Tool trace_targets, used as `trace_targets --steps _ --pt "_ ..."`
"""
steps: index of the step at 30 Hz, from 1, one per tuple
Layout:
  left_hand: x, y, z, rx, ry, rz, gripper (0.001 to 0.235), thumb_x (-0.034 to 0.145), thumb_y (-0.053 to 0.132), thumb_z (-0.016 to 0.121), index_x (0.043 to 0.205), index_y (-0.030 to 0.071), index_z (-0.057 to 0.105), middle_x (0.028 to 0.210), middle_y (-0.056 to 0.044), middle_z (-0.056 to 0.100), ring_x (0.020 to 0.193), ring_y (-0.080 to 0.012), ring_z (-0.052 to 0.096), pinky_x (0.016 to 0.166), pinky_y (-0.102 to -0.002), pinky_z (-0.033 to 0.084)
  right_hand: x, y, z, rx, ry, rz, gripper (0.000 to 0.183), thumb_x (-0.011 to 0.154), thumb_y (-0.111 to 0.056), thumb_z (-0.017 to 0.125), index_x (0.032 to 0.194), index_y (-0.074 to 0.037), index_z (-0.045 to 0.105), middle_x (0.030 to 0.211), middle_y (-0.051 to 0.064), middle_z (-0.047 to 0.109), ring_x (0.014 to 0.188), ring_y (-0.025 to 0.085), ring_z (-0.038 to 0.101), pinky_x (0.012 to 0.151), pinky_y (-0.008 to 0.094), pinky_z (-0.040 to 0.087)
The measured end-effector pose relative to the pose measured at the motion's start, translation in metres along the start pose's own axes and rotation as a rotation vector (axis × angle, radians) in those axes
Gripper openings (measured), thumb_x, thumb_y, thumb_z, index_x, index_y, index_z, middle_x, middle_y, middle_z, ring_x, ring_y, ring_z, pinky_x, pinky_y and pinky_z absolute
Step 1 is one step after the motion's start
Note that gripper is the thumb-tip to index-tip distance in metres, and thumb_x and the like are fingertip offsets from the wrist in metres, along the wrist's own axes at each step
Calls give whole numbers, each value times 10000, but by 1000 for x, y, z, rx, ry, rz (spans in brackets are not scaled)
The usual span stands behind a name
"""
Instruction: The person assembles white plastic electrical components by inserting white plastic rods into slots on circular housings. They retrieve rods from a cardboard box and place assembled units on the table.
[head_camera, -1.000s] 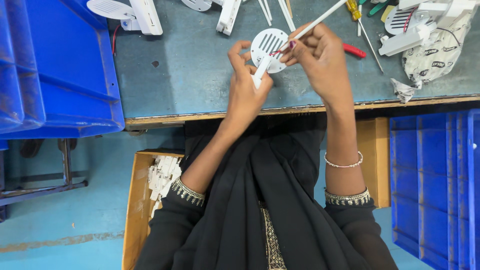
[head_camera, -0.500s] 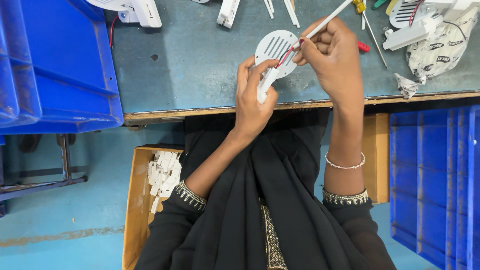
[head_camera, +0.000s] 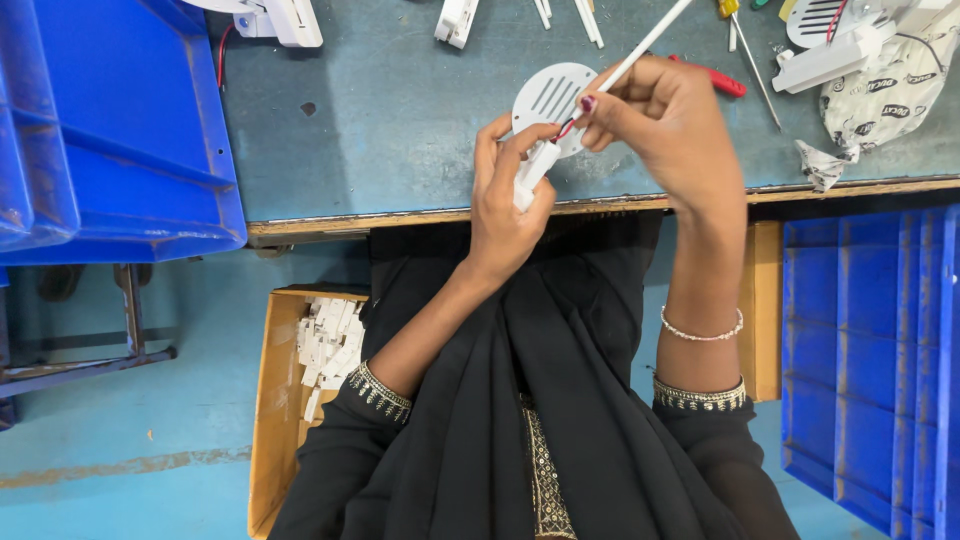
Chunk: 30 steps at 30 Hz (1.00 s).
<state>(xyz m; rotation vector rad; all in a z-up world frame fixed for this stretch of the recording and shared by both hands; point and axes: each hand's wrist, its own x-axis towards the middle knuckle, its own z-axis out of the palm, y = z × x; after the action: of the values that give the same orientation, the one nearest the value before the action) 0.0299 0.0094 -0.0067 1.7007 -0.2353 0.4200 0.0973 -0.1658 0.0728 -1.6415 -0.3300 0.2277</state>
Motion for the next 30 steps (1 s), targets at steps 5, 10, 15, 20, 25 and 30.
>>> trace_targets --steps 5,10,15,20,25,30 --pt "-5 -7 2 22 24 29 568 861 -108 580 1384 109 530 1420 -144 452 1134 -245 581 981 -353 538 -7 -4 6 -34 -26 -21 146 1051 1 646 1167 88 663 1040 133 720 937 159 727 865 279 610" --pt "-7 -19 1 -119 85 62 654 864 -117 588 1434 99 351 1408 -159 418 1090 -223 534 995 -366 507 -9 -14 0 -82 -100 23 206 1018 39 628 1215 85 667 1076 142 733 1002 170 738 921 285 615" --pt "-16 -20 -3 -79 63 33 624 905 -131 587 1437 94 353 1234 -115 487 984 -194 608 896 -354 532 -4 -14 14 -72 -101 74 161 1009 2 655 1145 76 697 1000 119 748 912 157 749 825 269 623" --pt "-16 -8 -7 3 39 25 493 915 -107 567 1361 63 445 1203 -140 498 976 -239 670 864 -363 558 -8 -13 34 -192 3 49 123 989 -50 713 1041 61 713 902 90 748 788 107 718 721 232 593" --pt "-12 -1 -8 4 19 -17 410 909 -83 551 1294 50 500 1175 -156 503 981 -260 664 859 -370 551 -22 -3 51 -100 128 -3 120 1022 -69 725 1041 44 690 921 65 722 825 86 679 766 233 569" --pt "-10 -1 -12 63 -2 74 446 904 -64 573 1328 71 545 1230 -170 525 1093 -347 619 953 -435 519 -24 -6 44 28 24 -59 115 1035 -52 686 1106 39 689 1029 67 733 926 100 699 871 251 584"
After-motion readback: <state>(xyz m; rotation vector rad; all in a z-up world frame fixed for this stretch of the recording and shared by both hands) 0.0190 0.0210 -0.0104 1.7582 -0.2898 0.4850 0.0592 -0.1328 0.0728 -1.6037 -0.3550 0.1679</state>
